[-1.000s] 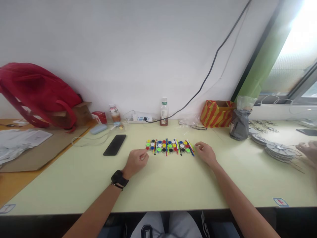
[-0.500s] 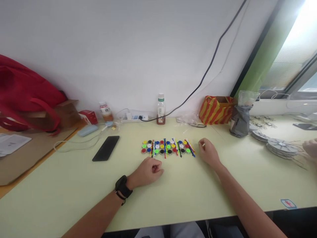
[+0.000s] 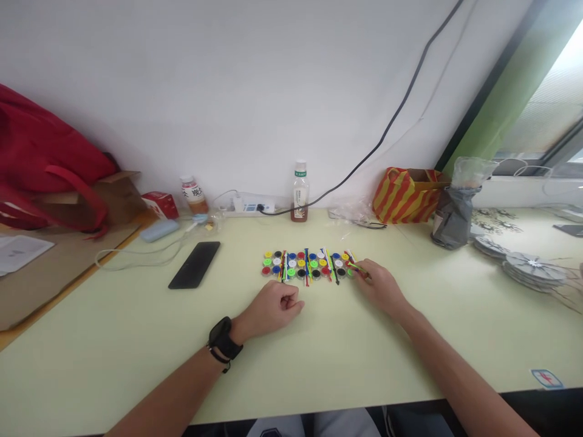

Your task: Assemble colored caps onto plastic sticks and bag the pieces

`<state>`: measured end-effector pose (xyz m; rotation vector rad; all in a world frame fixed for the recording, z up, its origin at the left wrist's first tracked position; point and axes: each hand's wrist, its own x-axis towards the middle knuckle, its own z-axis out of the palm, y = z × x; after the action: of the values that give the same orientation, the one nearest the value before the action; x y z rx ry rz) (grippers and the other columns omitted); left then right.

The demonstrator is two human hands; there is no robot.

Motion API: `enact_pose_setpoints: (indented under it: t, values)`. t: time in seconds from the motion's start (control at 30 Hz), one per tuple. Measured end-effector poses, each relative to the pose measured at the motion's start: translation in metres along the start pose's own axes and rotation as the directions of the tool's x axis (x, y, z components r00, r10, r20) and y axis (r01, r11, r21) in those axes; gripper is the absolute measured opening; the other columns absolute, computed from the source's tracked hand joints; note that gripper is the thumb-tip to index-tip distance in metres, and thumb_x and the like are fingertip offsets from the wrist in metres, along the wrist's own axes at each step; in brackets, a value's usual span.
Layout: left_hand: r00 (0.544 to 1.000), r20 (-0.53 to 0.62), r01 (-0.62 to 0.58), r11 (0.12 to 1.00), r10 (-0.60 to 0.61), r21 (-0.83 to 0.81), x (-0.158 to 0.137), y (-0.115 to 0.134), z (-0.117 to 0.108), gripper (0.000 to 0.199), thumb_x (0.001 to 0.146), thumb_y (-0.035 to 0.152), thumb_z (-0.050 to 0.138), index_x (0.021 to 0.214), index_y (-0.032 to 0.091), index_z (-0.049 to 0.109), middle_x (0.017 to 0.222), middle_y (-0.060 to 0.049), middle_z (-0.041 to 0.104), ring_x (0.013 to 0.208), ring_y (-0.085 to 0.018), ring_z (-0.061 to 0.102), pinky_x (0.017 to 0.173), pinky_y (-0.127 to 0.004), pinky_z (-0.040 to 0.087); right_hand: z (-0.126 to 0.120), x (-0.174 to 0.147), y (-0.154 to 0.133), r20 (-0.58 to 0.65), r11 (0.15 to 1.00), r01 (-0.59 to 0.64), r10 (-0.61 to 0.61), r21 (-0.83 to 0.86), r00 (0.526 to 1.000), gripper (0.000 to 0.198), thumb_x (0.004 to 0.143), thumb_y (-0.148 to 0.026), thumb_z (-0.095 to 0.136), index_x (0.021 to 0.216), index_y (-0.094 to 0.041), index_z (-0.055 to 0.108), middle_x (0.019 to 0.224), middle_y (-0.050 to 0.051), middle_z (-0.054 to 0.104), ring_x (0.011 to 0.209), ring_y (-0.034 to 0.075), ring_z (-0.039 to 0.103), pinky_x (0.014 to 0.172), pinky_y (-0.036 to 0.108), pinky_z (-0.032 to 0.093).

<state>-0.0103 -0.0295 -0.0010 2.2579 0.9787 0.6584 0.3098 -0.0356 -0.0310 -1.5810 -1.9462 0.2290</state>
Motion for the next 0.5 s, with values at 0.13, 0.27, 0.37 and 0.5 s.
enact_pose_setpoints:
  t: [0.13,0.27,0.37,0.5]
  values:
    - [0.999,-0.03,0.016,1.0,-0.017,-0.02,0.0,0.001,-0.002,0.037,0.086,0.026,0.059,0.061,0.02,0.032,0.057,0.006,0.03,0.055,-0.011,0.028,0.053,-0.028,0.023,-0.001,-0.001,0.001,-0.024,1.0,-0.027,0.027,0.005,0.999,0.023,0.099,-0.039,0.046,0.094,-0.023,0.061,0.084,0.005,0.064,0.071,0.02,0.057,0.065,0.031,0.043]
    - [0.998,-0.059,0.018,0.999,-0.02,-0.03,0.0,0.002,-0.003,0.038,0.088,0.029,0.061,0.062,0.02,0.034,0.057,0.006,0.032,0.055,-0.011,0.029,0.053,-0.027,0.024,-0.003,-0.009,-0.014,-0.095,0.989,0.0,0.015,0.15,0.995,0.024,0.102,-0.041,0.047,0.105,-0.023,0.062,0.096,0.008,0.067,0.08,0.021,0.061,0.072,0.032,0.047]
    - [0.996,-0.089,0.008,0.999,-0.011,-0.034,0.001,0.003,-0.003,0.039,0.088,0.029,0.061,0.061,0.02,0.034,0.057,0.005,0.033,0.055,-0.01,0.029,0.053,-0.027,0.025,0.004,-0.016,-0.037,-0.057,0.963,0.094,-0.082,0.254,0.995,0.026,0.104,-0.041,0.045,0.109,-0.022,0.062,0.101,0.01,0.067,0.085,0.021,0.063,0.074,0.032,0.049]
    - [0.996,-0.087,0.017,0.999,-0.02,-0.031,0.001,0.002,-0.002,0.038,0.089,0.03,0.061,0.061,0.02,0.037,0.056,0.005,0.036,0.054,-0.01,0.031,0.052,-0.026,0.026,0.014,-0.018,-0.061,0.18,0.959,0.23,-0.258,0.166,0.949,0.021,0.104,-0.033,0.046,0.095,-0.023,0.062,0.09,0.006,0.067,0.079,0.02,0.061,0.072,0.031,0.044]
